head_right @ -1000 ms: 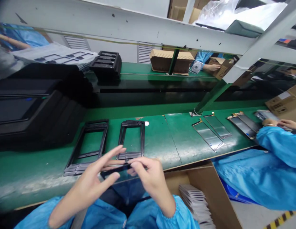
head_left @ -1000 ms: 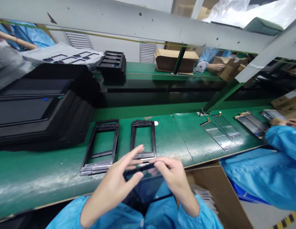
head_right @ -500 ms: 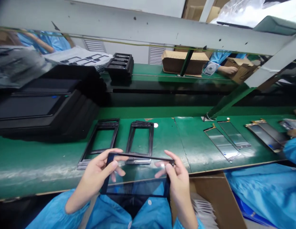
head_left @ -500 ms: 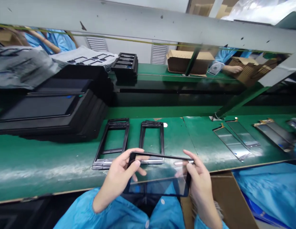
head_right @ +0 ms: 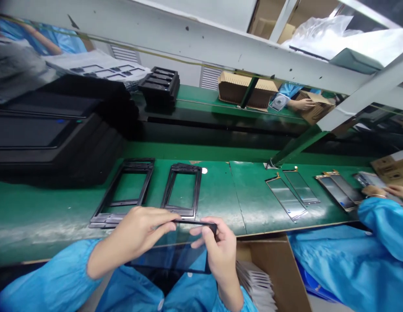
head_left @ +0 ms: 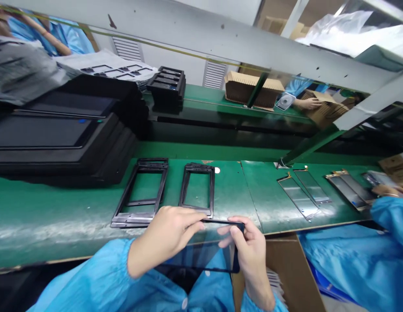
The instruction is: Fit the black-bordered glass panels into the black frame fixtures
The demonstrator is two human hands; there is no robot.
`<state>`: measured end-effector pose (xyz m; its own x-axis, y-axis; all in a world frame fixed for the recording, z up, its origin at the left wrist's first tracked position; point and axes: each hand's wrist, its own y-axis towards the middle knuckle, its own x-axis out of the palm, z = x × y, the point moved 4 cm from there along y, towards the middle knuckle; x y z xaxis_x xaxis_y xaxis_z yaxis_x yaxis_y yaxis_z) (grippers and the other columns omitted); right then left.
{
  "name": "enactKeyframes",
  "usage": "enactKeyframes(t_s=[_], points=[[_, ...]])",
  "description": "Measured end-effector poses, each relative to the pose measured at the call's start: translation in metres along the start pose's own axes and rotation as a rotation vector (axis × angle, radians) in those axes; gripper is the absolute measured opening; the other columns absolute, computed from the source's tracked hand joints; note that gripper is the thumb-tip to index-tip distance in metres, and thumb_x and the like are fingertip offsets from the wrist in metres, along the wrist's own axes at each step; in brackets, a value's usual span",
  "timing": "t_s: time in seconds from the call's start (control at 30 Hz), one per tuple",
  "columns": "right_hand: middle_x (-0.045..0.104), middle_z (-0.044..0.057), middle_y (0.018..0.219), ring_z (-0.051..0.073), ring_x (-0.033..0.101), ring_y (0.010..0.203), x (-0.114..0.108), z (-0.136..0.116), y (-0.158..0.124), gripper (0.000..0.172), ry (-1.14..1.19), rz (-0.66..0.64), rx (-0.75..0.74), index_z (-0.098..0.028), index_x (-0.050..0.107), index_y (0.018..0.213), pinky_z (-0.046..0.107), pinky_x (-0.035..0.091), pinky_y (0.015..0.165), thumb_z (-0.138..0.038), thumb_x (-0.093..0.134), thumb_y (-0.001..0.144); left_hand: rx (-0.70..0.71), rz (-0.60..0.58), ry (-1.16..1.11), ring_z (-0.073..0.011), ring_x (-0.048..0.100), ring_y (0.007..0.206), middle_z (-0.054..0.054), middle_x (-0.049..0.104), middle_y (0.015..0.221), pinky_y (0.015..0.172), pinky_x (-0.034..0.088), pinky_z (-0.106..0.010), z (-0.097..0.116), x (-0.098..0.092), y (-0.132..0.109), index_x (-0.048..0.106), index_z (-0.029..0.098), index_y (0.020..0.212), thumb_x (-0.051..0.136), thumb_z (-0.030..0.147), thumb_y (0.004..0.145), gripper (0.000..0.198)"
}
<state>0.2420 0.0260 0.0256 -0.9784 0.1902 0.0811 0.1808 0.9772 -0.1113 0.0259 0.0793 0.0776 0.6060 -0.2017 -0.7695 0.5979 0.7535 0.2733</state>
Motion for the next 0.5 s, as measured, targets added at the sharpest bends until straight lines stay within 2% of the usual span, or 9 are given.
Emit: enactKeyframes(t_s=[0.03,0.1,0.17,0.23,0.3,0.33,0.4,0.47,0.5], points=[[0.085,0.007,0.081,0.021,0.078,0.054,-0.001,0.0,0.0,0.03,-0.003,-0.004,0.001,-0.021,0.072,0.105,0.029,0.062,0.056,-0.049,0.074,0.095,-0.01,0.0,-0.013,-0.0261,0.082,0.093,-0.006,0.086,0.106,0.078,0.062,-0.035,0.0,0.001,0.0,0.082,0.021,0.114,0.055,0.026,0.107,0.029],[0.085,0.007,0.082,0.021,0.078,0.054,0.0,0.0,0.002,0.03,-0.007,-0.044,0.008,-0.021,0.073,0.106,0.029,0.062,0.057,-0.049,0.075,0.095,-0.036,-0.006,-0.033,-0.0278,0.081,0.099,-0.007,0.086,0.109,0.084,0.061,-0.035,0.003,0.002,0.001,0.082,0.02,0.116,0.056,0.025,0.106,0.028],[0.085,0.008,0.085,0.022,0.079,0.056,0.009,0.0,0.006,0.031,0.002,-0.164,0.031,-0.022,0.074,0.109,0.03,0.063,0.058,-0.049,0.077,0.093,-0.069,-0.061,-0.084,-0.0285,0.079,0.104,-0.008,0.084,0.113,0.089,0.06,-0.036,0.009,0.001,0.003,0.079,0.021,0.128,0.062,0.026,0.103,0.03],[0.086,0.008,0.09,0.024,0.08,0.06,0.023,0.002,0.012,0.037,0.065,-0.294,0.061,-0.023,0.074,0.119,0.034,0.065,0.061,-0.049,0.077,0.093,-0.124,-0.101,-0.174,-0.0262,0.077,0.099,-0.007,0.082,0.108,0.085,0.059,-0.034,0.012,-0.004,0.007,0.075,0.025,0.137,0.068,0.027,0.099,0.038],[0.086,0.01,0.098,0.025,0.081,0.065,0.033,0.004,0.024,0.046,0.185,-0.285,0.062,-0.025,0.069,0.132,0.038,0.066,0.065,-0.055,0.069,0.097,-0.228,-0.045,-0.318,-0.0201,0.075,0.083,-0.003,0.079,0.097,0.073,0.058,-0.029,0.002,-0.021,0.013,0.071,0.028,0.142,0.071,0.024,0.095,0.047],[0.086,0.011,0.101,0.025,0.082,0.069,0.034,0.006,0.033,0.05,0.241,-0.216,0.041,-0.026,0.067,0.136,0.038,0.066,0.066,-0.058,0.065,0.098,-0.292,0.038,-0.405,-0.0171,0.073,0.074,-0.001,0.076,0.093,0.067,0.056,-0.027,-0.009,-0.037,0.016,0.068,0.029,0.145,0.07,0.023,0.094,0.052],[0.085,0.011,0.105,0.025,0.082,0.075,0.027,0.013,0.053,0.051,0.291,-0.02,-0.025,-0.024,0.065,0.136,0.036,0.066,0.066,-0.06,0.062,0.099,-0.405,0.281,-0.572,-0.0132,0.069,0.062,0.001,0.07,0.091,0.057,0.054,-0.024,-0.041,-0.083,0.018,0.058,0.029,0.154,0.071,0.024,0.092,0.064],[0.084,0.01,0.104,0.023,0.08,0.075,0.014,0.026,0.073,0.05,0.252,0.126,-0.061,-0.023,0.067,0.13,0.033,0.065,0.064,-0.058,0.068,0.095,-0.476,0.567,-0.608,-0.0144,0.071,0.061,0.002,0.068,0.089,0.057,0.056,-0.025,-0.082,-0.144,0.016,0.054,0.027,0.156,0.075,0.025,0.089,0.071],[0.084,0.01,0.102,0.023,0.08,0.074,0.006,0.035,0.083,0.051,0.22,0.162,-0.052,-0.022,0.068,0.128,0.033,0.064,0.063,-0.059,0.072,0.093,-0.533,0.681,-0.593,-0.0154,0.073,0.063,0.001,0.069,0.089,0.056,0.055,-0.024,-0.104,-0.175,0.014,0.057,0.025,0.153,0.077,0.021,0.085,0.07]])
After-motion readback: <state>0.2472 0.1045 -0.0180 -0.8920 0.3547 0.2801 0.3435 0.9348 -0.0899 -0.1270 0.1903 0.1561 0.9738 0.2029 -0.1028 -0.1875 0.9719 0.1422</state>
